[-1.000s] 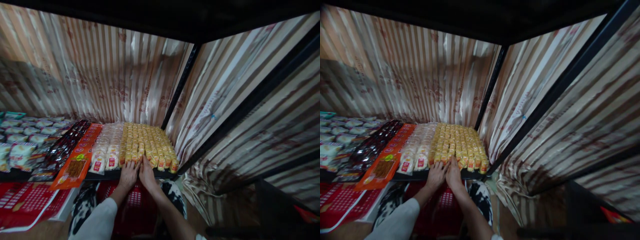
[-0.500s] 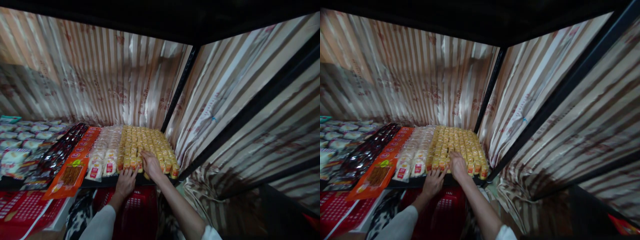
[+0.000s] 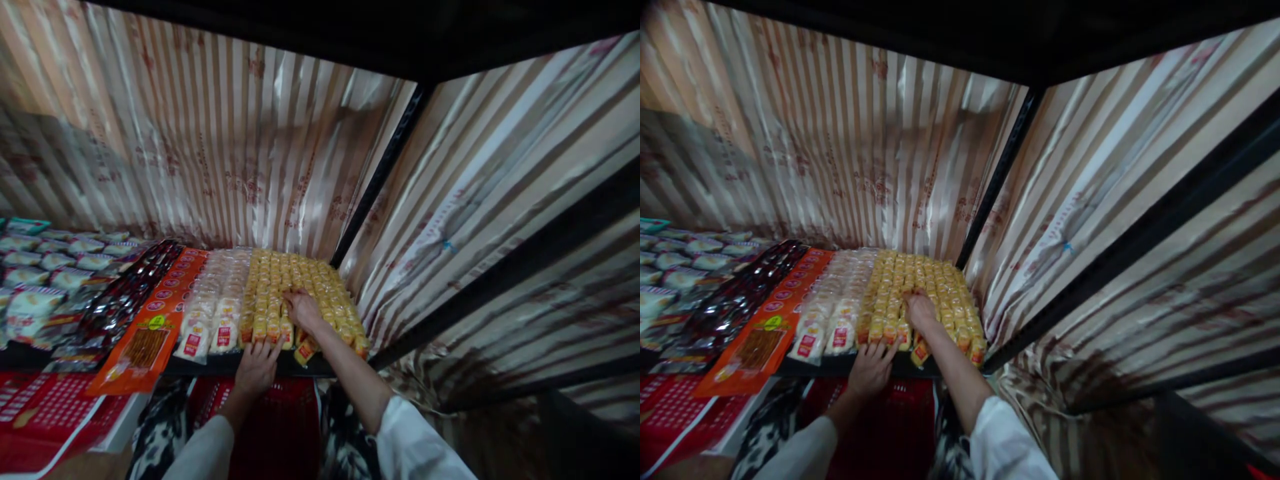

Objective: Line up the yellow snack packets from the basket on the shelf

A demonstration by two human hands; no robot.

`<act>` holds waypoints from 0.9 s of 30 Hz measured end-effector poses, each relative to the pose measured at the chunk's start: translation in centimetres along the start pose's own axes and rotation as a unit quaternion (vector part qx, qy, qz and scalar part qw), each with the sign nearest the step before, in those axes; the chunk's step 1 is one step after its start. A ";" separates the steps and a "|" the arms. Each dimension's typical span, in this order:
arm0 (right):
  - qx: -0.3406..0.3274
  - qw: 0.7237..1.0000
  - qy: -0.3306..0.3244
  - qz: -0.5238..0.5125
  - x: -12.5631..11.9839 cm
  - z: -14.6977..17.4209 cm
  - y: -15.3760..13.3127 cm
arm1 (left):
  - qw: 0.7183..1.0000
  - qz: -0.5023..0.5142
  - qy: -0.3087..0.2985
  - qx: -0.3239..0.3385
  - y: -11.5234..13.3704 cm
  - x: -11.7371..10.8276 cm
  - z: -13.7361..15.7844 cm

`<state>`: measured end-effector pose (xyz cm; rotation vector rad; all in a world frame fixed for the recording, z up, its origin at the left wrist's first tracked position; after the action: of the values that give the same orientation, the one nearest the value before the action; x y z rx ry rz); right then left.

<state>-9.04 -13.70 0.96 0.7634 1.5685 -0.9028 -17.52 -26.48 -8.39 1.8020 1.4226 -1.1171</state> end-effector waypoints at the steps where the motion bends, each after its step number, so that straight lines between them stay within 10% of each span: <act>1: 0.002 1.000 0.000 0.000 -0.1 0.0 0.1 | 1.000 0.001 -0.001 0.001 0.0 0.0 0.0; 20: -0.004 1.000 0.015 -0.016 -0.2 -1.5 1.3 | 1.000 -0.007 0.018 0.004 0.1 0.1 0.0; 27: 0.006 0.985 0.138 -0.100 -2.8 1.2 2.3 | 1.000 -0.012 0.006 0.006 0.0 -0.2 -0.1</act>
<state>-6.03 -13.63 3.23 0.7740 1.9123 -0.9830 -17.48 -26.49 -8.18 1.8080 1.4506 -1.1311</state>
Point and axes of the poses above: each hand's wrist, its own z-axis away from the middle knuckle, its own x-axis out of the palm, y = z × x, the point moved 5 cm from there along -z, towards the middle knuckle, and after that the axes turned 2 degrees about -y, right-handed, at the moved point
